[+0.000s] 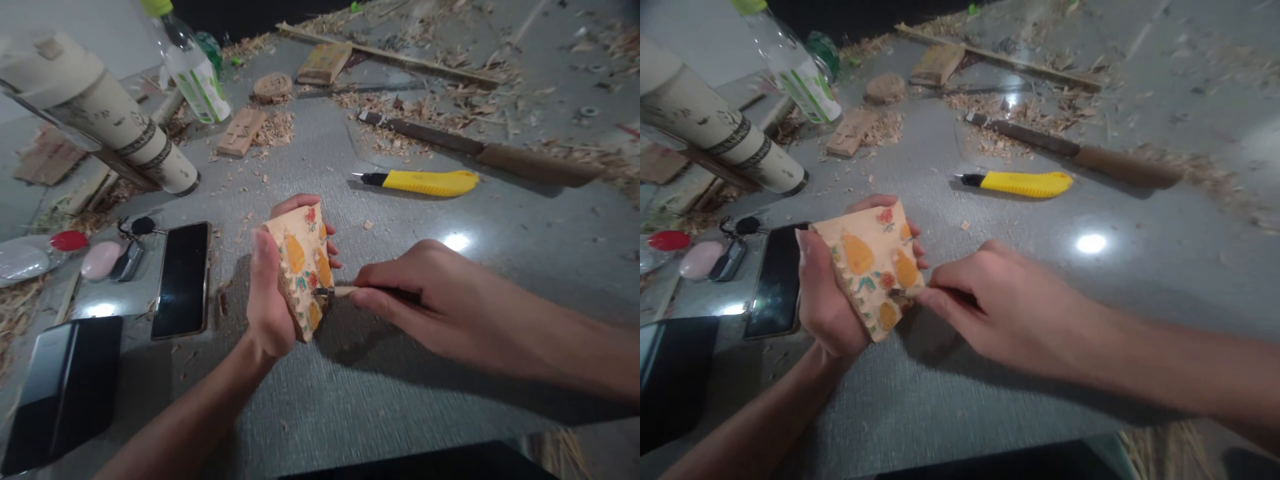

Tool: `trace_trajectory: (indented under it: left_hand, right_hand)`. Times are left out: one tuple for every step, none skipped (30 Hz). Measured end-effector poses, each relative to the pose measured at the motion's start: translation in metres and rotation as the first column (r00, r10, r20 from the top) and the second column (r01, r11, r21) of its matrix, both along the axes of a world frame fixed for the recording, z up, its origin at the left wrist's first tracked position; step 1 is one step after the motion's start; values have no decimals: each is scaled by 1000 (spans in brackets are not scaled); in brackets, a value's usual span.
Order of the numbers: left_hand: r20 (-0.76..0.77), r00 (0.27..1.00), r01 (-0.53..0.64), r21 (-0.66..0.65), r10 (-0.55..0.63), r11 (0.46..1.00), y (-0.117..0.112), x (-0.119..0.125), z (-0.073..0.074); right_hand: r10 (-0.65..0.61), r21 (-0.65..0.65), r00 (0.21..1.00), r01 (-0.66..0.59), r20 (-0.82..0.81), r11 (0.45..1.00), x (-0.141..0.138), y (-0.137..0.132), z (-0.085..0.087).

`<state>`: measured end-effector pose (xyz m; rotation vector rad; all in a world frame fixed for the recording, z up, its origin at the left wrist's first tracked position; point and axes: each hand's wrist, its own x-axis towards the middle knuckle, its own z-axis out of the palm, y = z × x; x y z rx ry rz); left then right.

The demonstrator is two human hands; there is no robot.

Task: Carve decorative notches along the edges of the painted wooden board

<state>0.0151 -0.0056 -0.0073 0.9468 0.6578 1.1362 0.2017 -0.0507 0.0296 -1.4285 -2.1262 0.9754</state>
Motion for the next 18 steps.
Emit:
trace_trajectory:
  left_hand:
    - [-3,1000,1,8,-1,1000,-1,0,0]
    - [-7,1000,3,12,-3,1000,-1,1,0]
    - [-10,1000,3,16,-3,1000,-2,1,0]
    - [-13,1000,6,18,-6,1000,-2,1,0]
    - [-15,1000,9,20,-8,1000,-2,1,0]
    - [-19,1000,9,19,-9,1000,-2,1,1]
    - [-24,1000,10,11,-10,1000,-1,0,1]
    - [-29,1000,10,3,-10,1000,-1,0,2]
    - [-33,999,8,-1,-8,1000,0,0,3]
    - [-39,999,6,-4,-6,1000,1,0,4]
    - [-45,999,4,-1,-4,1000,1,0,4]
    - [-47,999,4,7,-4,1000,1,0,4]
    - [-48,999,7,16,-7,1000,1,0,3]
    - [-49,999,8,26,-7,1000,1,0,3]
    - [-52,999,7,37,-5,999,0,0,1]
    - [-59,998,1,54,2,999,0,0,0]
    - [-64,998,-10,77,15,997,-1,0,-1]
    - [-68,997,-24,98,30,995,-2,0,-2]
  right_hand:
    - [10,11,1000,-10,1,1000,0,0,0]
    - [24,32,1000,-25,5,999,1,0,0]
    - [40,64,999,-41,16,997,2,0,-1]
    - [56,104,998,-59,33,993,3,0,-1]
    - [72,150,996,-79,53,985,4,-1,-2]
    - [81,196,994,-95,76,976,4,-1,-3]
    - [86,236,991,-108,101,966,5,-2,-4]
    - [88,270,988,-119,124,956,6,-2,-5]
    - [92,294,985,-131,143,947,6,-3,-5]
    - [93,312,982,-141,164,940,6,-3,-5]
    - [91,322,979,-147,183,935,6,-4,-4]
    - [86,326,977,-147,194,934,5,-4,-4]
    - [87,317,978,-144,187,937,5,-5,-3]
    - [92,283,983,-134,158,950,4,-5,-1]
    - [96,223,990,-118,106,968,3,-5,0]
    - [95,144,995,-99,35,985,3,-4,1]
    - [87,52,995,-85,-38,995,2,-3,2]
    - [75,-37,992,-79,-100,996,1,-2,3]
